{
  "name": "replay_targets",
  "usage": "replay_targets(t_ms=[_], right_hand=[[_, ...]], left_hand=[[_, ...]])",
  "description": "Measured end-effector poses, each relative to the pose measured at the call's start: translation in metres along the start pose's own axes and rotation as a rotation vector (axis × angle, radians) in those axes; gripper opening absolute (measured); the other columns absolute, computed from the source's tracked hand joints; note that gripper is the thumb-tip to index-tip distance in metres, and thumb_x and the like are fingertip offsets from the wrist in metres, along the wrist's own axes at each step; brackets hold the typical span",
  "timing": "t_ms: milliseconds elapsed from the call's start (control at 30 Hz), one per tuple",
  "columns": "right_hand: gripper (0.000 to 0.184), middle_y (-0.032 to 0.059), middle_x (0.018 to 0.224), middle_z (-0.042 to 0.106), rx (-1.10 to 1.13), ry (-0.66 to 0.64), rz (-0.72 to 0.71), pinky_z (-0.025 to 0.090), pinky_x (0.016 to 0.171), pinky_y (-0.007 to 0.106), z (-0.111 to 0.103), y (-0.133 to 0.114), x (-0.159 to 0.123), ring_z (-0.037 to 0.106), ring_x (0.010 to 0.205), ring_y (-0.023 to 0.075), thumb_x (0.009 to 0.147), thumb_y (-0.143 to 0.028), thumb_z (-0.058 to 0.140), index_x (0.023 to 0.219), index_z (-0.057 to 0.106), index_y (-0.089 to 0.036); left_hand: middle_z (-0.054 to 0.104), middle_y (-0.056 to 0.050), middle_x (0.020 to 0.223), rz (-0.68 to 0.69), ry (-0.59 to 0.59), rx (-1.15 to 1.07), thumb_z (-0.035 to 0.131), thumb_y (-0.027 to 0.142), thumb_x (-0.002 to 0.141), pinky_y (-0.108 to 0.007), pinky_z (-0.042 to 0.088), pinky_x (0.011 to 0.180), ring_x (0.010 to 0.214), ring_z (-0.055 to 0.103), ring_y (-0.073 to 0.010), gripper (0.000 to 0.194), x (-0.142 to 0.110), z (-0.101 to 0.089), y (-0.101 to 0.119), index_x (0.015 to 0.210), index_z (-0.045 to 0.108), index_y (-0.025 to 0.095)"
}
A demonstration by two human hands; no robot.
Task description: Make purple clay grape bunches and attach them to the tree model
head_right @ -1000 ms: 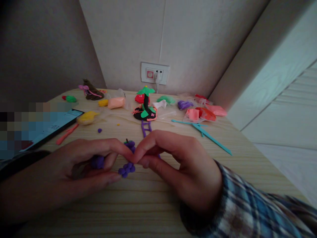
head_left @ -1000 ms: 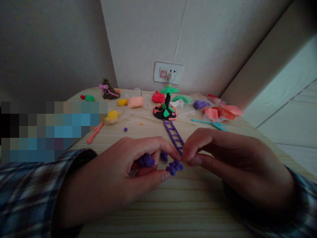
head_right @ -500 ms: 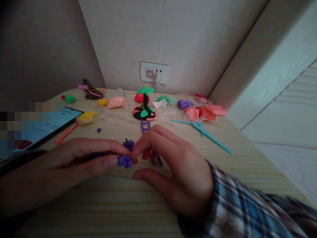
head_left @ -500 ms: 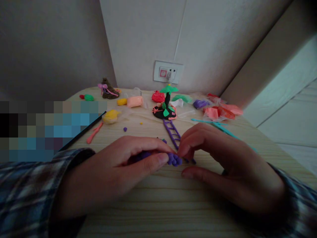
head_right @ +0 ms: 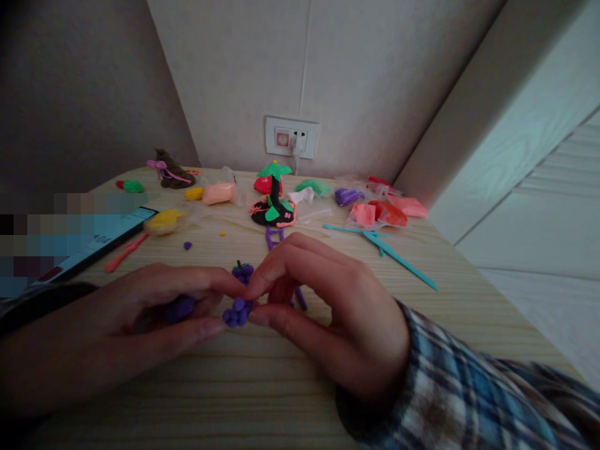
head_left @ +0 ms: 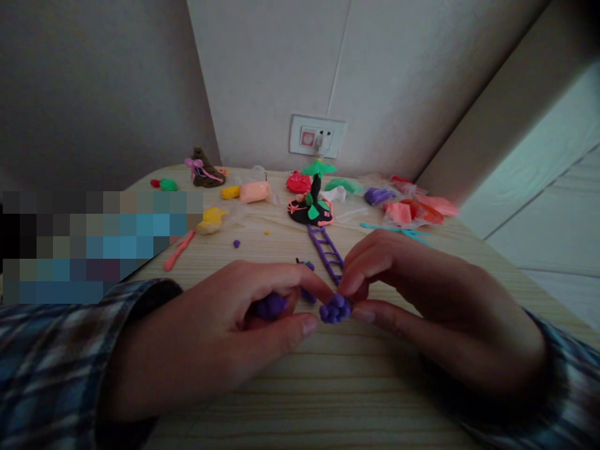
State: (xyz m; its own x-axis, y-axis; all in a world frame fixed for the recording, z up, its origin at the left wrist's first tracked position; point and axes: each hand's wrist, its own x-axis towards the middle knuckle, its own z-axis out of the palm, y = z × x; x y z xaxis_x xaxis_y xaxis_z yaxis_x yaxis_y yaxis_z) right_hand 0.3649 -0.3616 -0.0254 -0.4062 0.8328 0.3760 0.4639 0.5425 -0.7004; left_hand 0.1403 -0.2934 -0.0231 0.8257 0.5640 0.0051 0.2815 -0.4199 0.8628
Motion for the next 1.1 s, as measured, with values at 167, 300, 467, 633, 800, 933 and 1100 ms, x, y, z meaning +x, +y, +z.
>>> replay_targets(t_ms=[167, 300, 467, 633, 800, 933, 1100], right_hand=[[0.003, -0.0030, 0.095, 0.067, 0.059, -0.031, 0.035, 0.055, 0.081, 0.019, 0.0014, 0.0005, 0.0003, 0.065, 0.087, 0.0085, 0.102, -0.020, 0.066, 0.100, 0.065, -0.021], [0.004, -0.0035, 0.093, 0.069, 0.106, -0.038, 0.065, 0.055, 0.080, 0.018, 0.0028, 0.0021, 0.0019, 0.066, 0.085, 0.0083, 0.100, -0.019, 0.068, 0.098, 0.065, -0.021], [0.007, -0.0044, 0.091, 0.069, 0.148, -0.022, 0.086, 0.055, 0.079, 0.018, 0.0035, 0.0020, 0.0016, 0.066, 0.084, 0.0083, 0.098, -0.017, 0.070, 0.097, 0.066, -0.022], [0.007, -0.0049, 0.090, 0.069, 0.161, -0.020, 0.094, 0.054, 0.077, 0.017, 0.0042, 0.0004, 0.0018, 0.065, 0.082, 0.0074, 0.096, -0.018, 0.073, 0.096, 0.067, -0.022], [0.007, -0.0052, 0.088, 0.070, 0.132, -0.022, 0.081, 0.054, 0.077, 0.018, 0.0036, -0.0005, 0.0017, 0.065, 0.081, 0.0078, 0.098, -0.017, 0.068, 0.095, 0.066, -0.022], [0.010, -0.0037, 0.089, 0.070, 0.091, -0.032, 0.078, 0.054, 0.075, 0.020, 0.0024, -0.0017, 0.0017, 0.065, 0.080, 0.0093, 0.098, -0.013, 0.065, 0.095, 0.066, -0.022], [0.007, -0.0019, 0.090, 0.070, 0.099, -0.030, 0.081, 0.055, 0.077, 0.021, 0.0019, -0.0027, 0.0037, 0.065, 0.082, 0.0106, 0.098, -0.014, 0.065, 0.095, 0.066, -0.021]], left_hand=[[0.048, 0.009, 0.062, -0.054, -0.005, -0.102, 0.058, 0.034, 0.087, -0.015, 0.034, 0.046, 0.054, 0.042, -0.0087, 0.024, 0.0024, -0.0002, 0.0041, 0.099, 0.076, 0.023], [0.045, 0.010, 0.057, -0.072, 0.002, -0.080, 0.062, 0.032, 0.084, -0.014, 0.030, 0.044, 0.051, 0.040, -0.0076, 0.016, 0.0048, 0.0002, 0.0060, 0.087, 0.075, 0.022], [0.043, 0.010, 0.055, -0.111, -0.033, -0.107, 0.068, 0.032, 0.082, -0.014, 0.027, 0.043, 0.050, 0.037, -0.0075, 0.013, 0.0050, -0.0010, 0.0040, 0.081, 0.075, 0.021], [0.041, 0.011, 0.054, -0.109, -0.064, -0.174, 0.075, 0.028, 0.076, -0.013, 0.026, 0.043, 0.049, 0.036, -0.0062, 0.007, 0.0078, -0.0024, 0.0043, 0.078, 0.074, 0.021], [0.041, 0.011, 0.054, -0.118, -0.073, -0.162, 0.074, 0.031, 0.078, -0.014, 0.027, 0.043, 0.050, 0.037, -0.0069, 0.011, 0.0082, -0.0025, 0.0036, 0.079, 0.075, 0.021], [0.046, 0.010, 0.057, -0.088, -0.087, -0.117, 0.069, 0.033, 0.085, -0.016, 0.029, 0.045, 0.052, 0.040, -0.0079, 0.014, 0.0056, -0.0035, 0.0011, 0.083, 0.076, 0.021], [0.067, 0.005, 0.074, -0.030, -0.082, -0.022, 0.057, 0.041, 0.095, -0.020, 0.040, 0.057, 0.067, 0.057, -0.0128, 0.028, 0.0044, -0.0045, -0.0008, 0.088, 0.076, 0.022]])
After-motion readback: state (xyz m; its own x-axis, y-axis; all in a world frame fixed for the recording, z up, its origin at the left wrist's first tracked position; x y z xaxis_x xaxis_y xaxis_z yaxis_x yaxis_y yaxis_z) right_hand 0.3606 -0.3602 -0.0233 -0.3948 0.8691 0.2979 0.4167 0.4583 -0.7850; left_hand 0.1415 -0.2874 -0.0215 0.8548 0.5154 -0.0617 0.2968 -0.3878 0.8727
